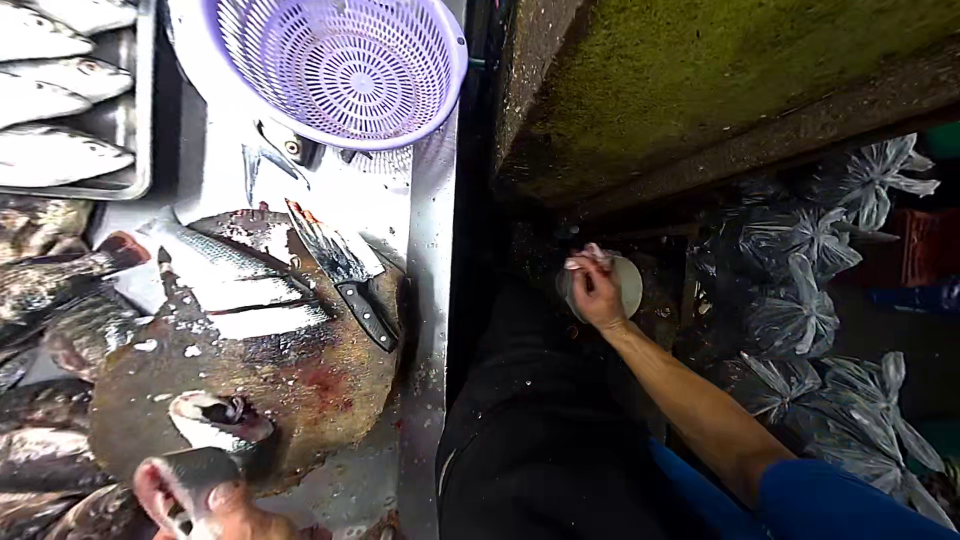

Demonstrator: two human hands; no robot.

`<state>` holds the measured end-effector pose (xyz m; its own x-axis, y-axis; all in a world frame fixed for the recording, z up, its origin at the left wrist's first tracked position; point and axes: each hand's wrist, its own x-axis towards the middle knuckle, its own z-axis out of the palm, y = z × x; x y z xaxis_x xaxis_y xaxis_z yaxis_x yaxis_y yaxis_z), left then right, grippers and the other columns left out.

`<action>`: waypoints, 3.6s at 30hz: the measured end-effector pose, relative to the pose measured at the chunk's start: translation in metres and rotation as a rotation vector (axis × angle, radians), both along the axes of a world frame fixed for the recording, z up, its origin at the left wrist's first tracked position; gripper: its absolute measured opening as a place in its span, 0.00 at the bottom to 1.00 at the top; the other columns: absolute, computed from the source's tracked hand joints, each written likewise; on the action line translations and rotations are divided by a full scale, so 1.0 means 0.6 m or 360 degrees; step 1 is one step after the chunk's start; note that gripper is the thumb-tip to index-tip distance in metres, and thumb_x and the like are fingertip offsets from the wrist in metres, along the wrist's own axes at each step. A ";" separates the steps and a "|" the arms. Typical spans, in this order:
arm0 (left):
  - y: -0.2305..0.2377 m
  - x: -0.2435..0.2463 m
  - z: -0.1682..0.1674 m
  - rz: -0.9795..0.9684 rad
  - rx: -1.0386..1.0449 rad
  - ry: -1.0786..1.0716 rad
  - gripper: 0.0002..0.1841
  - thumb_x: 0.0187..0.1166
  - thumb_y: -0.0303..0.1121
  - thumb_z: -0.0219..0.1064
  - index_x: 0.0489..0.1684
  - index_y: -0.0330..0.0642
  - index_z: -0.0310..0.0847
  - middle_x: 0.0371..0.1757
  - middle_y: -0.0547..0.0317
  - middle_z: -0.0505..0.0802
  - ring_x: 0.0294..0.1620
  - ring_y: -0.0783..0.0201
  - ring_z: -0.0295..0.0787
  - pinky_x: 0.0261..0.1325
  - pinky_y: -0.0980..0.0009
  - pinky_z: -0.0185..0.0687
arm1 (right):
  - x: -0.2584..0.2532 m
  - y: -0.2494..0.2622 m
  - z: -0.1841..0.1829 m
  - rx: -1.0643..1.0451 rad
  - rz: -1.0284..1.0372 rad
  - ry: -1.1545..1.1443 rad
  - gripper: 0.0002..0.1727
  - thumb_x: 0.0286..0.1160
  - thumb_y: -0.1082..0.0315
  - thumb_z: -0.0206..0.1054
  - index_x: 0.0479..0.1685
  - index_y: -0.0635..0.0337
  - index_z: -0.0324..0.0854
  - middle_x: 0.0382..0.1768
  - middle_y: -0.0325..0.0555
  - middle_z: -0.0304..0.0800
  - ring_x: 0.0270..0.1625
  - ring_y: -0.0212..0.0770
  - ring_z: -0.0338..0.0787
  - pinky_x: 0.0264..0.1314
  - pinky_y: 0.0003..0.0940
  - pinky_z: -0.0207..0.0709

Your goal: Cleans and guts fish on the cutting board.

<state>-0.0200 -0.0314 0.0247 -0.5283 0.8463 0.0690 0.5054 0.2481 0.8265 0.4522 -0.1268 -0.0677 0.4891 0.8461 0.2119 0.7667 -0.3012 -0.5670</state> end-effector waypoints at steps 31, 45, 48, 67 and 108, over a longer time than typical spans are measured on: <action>0.019 0.020 -0.072 -0.0007 -0.0826 0.0691 0.29 0.54 0.51 0.87 0.57 0.53 0.88 0.83 0.38 0.71 0.76 0.30 0.71 0.63 0.31 0.77 | -0.479 0.441 0.109 -0.0737 0.1658 -0.0061 0.29 0.71 0.51 0.73 0.64 0.63 0.85 0.66 0.68 0.81 0.68 0.64 0.85 0.63 0.61 0.82; 0.029 0.013 -0.070 -0.0016 -0.0964 0.0487 0.34 0.52 0.55 0.85 0.64 0.61 0.86 0.89 0.43 0.64 0.83 0.30 0.62 0.63 0.26 0.74 | -0.452 0.499 0.106 -0.1201 0.1602 0.0767 0.13 0.78 0.62 0.68 0.49 0.62 0.89 0.43 0.53 0.92 0.48 0.46 0.92 0.56 0.51 0.84; 0.023 0.013 -0.068 -0.0079 -0.0948 0.0517 0.35 0.51 0.56 0.87 0.63 0.60 0.85 0.90 0.41 0.62 0.82 0.28 0.63 0.59 0.25 0.74 | -0.447 0.488 0.118 -0.1324 0.1449 0.1194 0.13 0.85 0.63 0.63 0.52 0.64 0.85 0.41 0.50 0.92 0.43 0.41 0.91 0.52 0.44 0.86; -0.061 0.031 -0.042 0.0038 -0.0308 0.0087 0.30 0.56 0.38 0.81 0.57 0.26 0.87 0.73 0.25 0.80 0.75 0.32 0.75 0.77 0.39 0.70 | -0.556 0.499 0.100 -0.0940 0.1367 0.0114 0.64 0.51 0.54 0.86 0.97 0.32 0.48 0.93 0.74 0.34 0.87 0.80 0.55 0.71 0.78 0.67; 0.622 0.332 -0.103 -0.0398 -0.0824 0.0044 0.22 0.81 0.28 0.61 0.73 0.35 0.78 0.69 0.38 0.87 0.68 0.44 0.86 0.73 0.45 0.78 | -0.080 0.634 0.053 -0.1151 0.0953 0.0232 0.27 0.83 0.45 0.57 0.74 0.46 0.84 0.79 0.49 0.79 0.87 0.57 0.67 0.81 0.73 0.54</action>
